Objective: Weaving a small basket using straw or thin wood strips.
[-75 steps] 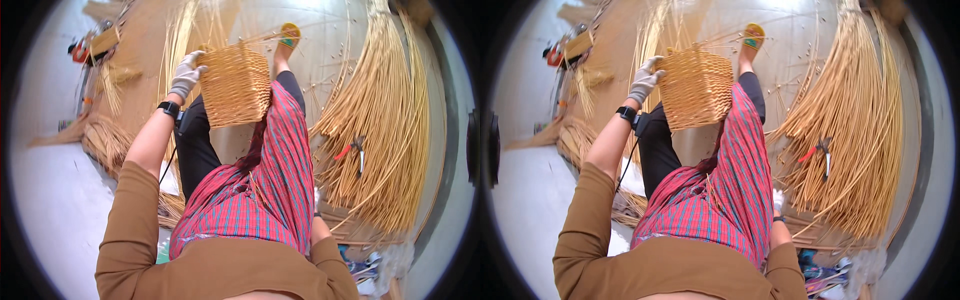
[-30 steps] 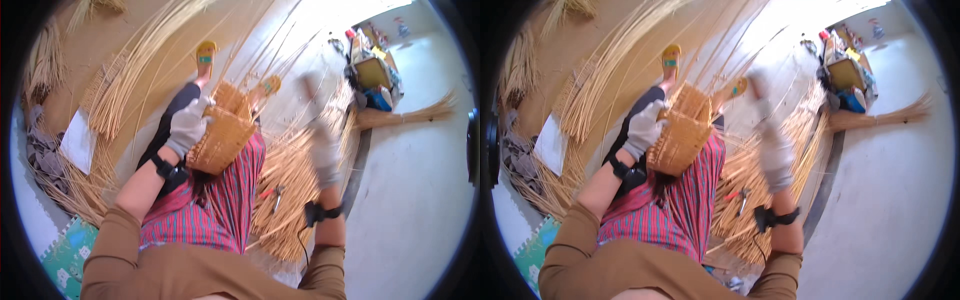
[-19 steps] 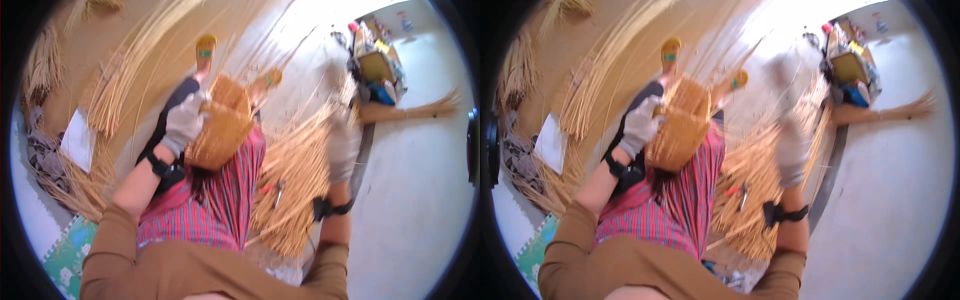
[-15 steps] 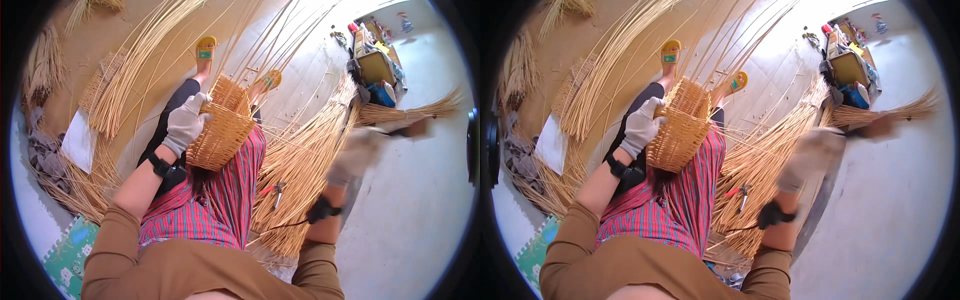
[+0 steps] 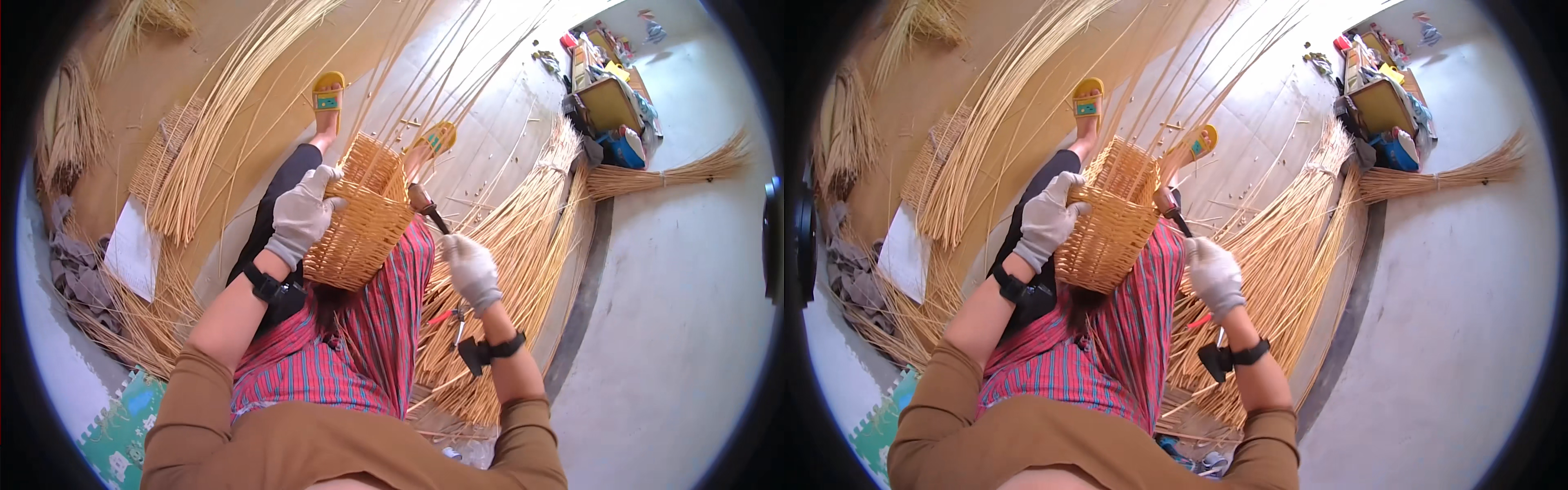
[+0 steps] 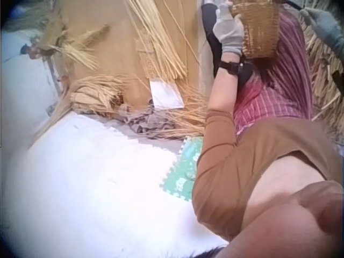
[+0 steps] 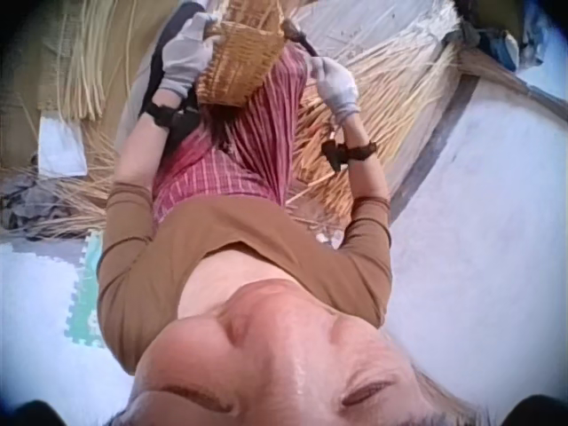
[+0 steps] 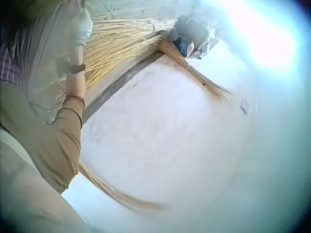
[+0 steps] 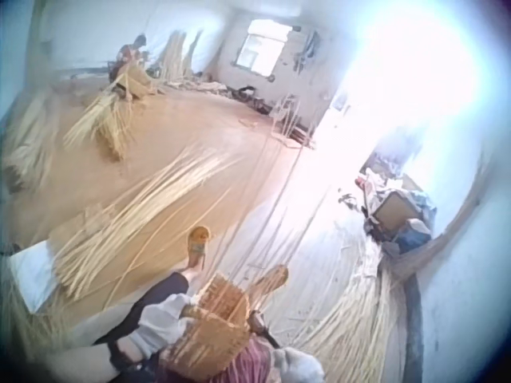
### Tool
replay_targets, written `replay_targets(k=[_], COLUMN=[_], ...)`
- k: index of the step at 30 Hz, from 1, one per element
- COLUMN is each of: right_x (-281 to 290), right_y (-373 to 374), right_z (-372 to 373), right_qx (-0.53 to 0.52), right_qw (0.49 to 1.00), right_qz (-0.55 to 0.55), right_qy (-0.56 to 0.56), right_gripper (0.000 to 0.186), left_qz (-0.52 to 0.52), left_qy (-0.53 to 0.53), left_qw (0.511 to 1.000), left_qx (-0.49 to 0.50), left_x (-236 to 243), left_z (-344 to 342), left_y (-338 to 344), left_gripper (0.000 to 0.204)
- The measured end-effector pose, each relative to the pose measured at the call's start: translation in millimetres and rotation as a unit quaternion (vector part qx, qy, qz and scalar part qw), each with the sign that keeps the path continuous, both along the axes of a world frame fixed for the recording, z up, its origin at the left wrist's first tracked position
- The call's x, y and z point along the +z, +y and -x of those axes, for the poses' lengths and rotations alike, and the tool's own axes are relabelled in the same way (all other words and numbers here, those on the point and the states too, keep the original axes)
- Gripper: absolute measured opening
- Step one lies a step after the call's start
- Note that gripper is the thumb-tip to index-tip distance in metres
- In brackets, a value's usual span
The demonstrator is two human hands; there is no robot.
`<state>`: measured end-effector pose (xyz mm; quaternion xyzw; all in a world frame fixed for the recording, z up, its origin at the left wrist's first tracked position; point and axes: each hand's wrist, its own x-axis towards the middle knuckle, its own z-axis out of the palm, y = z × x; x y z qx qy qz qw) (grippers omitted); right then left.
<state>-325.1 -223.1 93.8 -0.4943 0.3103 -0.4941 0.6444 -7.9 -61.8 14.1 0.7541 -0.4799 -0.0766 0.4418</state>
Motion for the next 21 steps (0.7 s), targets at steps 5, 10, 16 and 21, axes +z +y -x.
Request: replay_targets(k=[5,10,16,21], right_x=[65.9,-60.8,-137.1,-14.0], right_y=[25.3,45.5,69.2,12.9], right_z=[-27.8,45.5,135.0,-26.2], right_qx=[-0.036,-0.131,0.123,-0.013], right_qw=[0.943,0.937,0.513,0.764], right_qz=[0.138,0.076,-0.047,0.371], right_qy=[0.299,0.316,0.848,0.527], right_gripper=[0.035,0.038,0.039,0.032], left_qz=[-0.059,-0.17,-0.111,-0.038], left_qy=[-0.025,0.015,0.016,-0.095], left_qw=[0.998,0.985,0.993,0.994], left_qx=[0.014,-0.005,-0.021,-0.029], left_x=[17.6,26.5,11.1,25.2], left_z=[-27.2,-53.8,-63.5,-49.2], left_y=[-40.3,-114.8,-124.9,-104.8], left_gripper=[0.043,0.041,0.044,0.048])
